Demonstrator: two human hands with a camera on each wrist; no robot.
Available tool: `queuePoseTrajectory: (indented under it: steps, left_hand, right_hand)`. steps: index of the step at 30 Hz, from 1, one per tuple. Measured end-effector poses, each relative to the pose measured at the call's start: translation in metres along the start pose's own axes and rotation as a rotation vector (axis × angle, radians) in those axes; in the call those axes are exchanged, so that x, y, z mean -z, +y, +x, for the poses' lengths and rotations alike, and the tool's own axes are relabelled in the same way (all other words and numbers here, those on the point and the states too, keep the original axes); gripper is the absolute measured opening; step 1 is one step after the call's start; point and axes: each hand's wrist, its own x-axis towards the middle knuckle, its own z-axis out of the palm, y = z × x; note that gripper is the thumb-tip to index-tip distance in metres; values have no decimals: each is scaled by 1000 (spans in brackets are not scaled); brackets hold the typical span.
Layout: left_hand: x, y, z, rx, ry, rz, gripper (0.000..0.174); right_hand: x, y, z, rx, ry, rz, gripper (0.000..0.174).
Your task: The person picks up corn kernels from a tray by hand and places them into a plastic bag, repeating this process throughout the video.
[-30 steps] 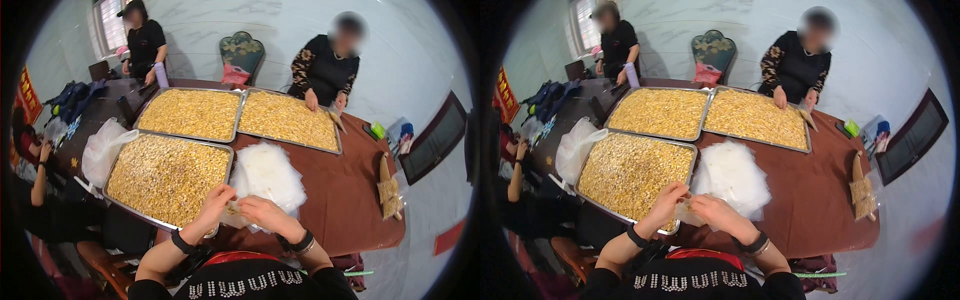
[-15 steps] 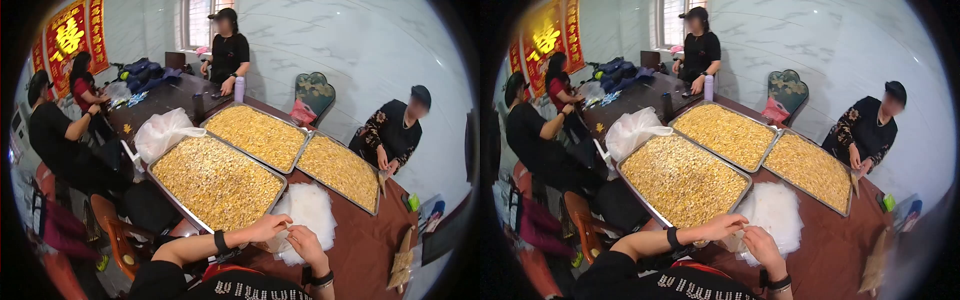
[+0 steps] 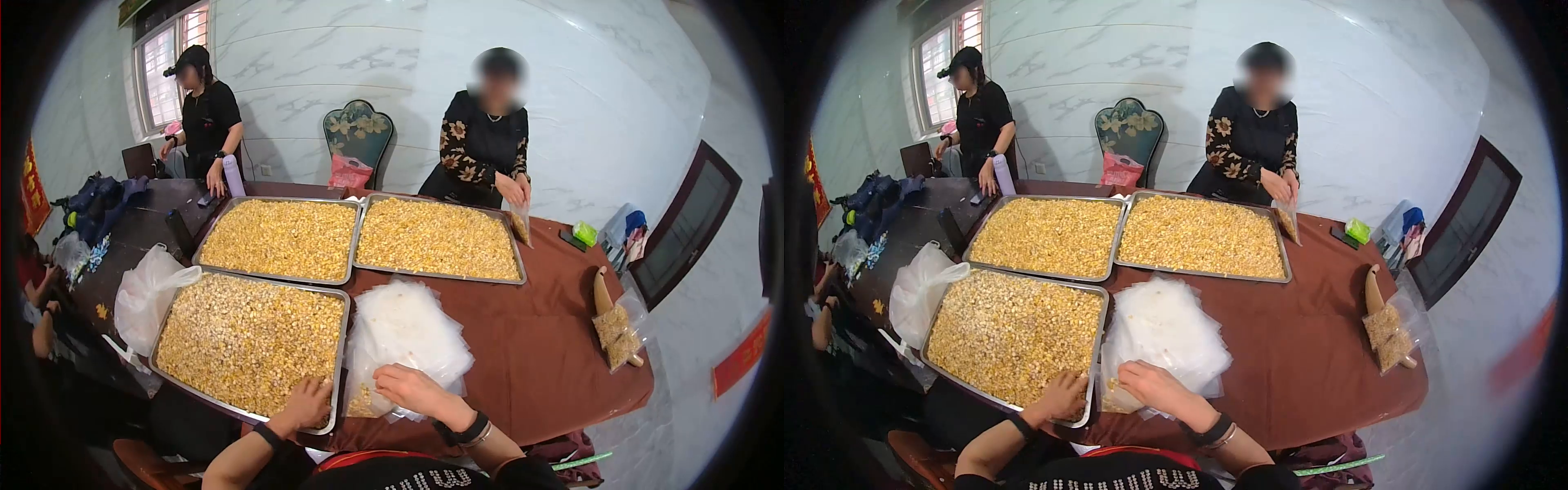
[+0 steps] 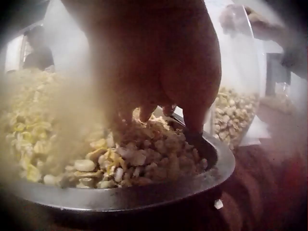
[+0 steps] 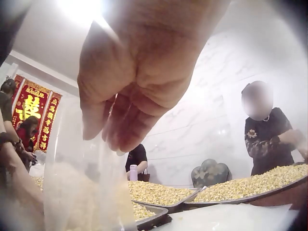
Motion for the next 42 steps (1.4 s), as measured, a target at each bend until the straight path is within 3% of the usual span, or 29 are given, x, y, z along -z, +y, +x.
queuePoseTrajectory:
  steps: [1, 6, 8, 13, 18, 20, 25, 27, 28, 30, 31, 32, 34, 36, 38, 39, 40, 42]
  left_hand:
    - [6, 9, 0, -80, -43, 173, 50]
    - [-4, -5, 6, -34, -81, 28, 47]
    - [-6, -8, 1, -127, -35, 218, 43]
    - [24, -1, 5, -259, -137, 418, 22]
    - [22, -44, 17, -226, -10, 376, 20]
    - [24, -48, 20, -68, 56, 372, 18]
    - [21, -51, 20, -79, -63, 298, 23]
    - [13, -65, 24, 86, -12, 119, 25]
    - [3, -73, 22, 80, -27, 115, 25]
    - [-8, -92, 31, 346, 347, -303, 24]
    - [31, -62, 35, 640, 258, -683, 19]
    - [29, -67, 37, 642, 257, -683, 19]
    - [20, -81, 37, 841, 410, -1465, 16]
    - [13, -86, 35, 873, 516, -1628, 17]
    - [19, -84, 30, 874, 518, -2078, 22]
    - [25, -75, 33, 1120, 685, -2154, 25]
    - [29, -68, 33, 1141, 685, -2153, 25]
    - [32, -60, 28, 984, 743, -2241, 25]
  right_hand:
    - [0, 1, 2, 3, 6, 6, 10]
    - [1, -1, 0, -14, -41, 1, 10]
    - [-1, 6, 0, 12, 9, 35, 10]
    - [10, -4, 9, 21, -19, 35, 8]
    - [16, -10, 17, 86, 20, 37, 9]
    - [7, -2, 10, 108, 34, 21, 11]
    - [10, 4, -5, 5, 28, -83, 12]
    - [12, 6, -5, 6, 12, -94, 12]
    - [10, 5, -10, 1, -7, -100, 12]
    - [12, 2, -11, -24, -6, -96, 12]
    - [13, 0, -11, -46, -8, -91, 12]
    - [13, -1, -11, -46, -10, -89, 12]
    - [11, -3, -10, -22, 23, -102, 12]
    - [9, -2, -12, -7, -4, -98, 12]
    - [5, 2, -13, 5, -33, -96, 12]
    - [2, 5, -14, 8, -34, -70, 11]
    - [1, 6, -15, 8, -38, -41, 10]
    - [6, 2, -12, -13, -85, -65, 11]
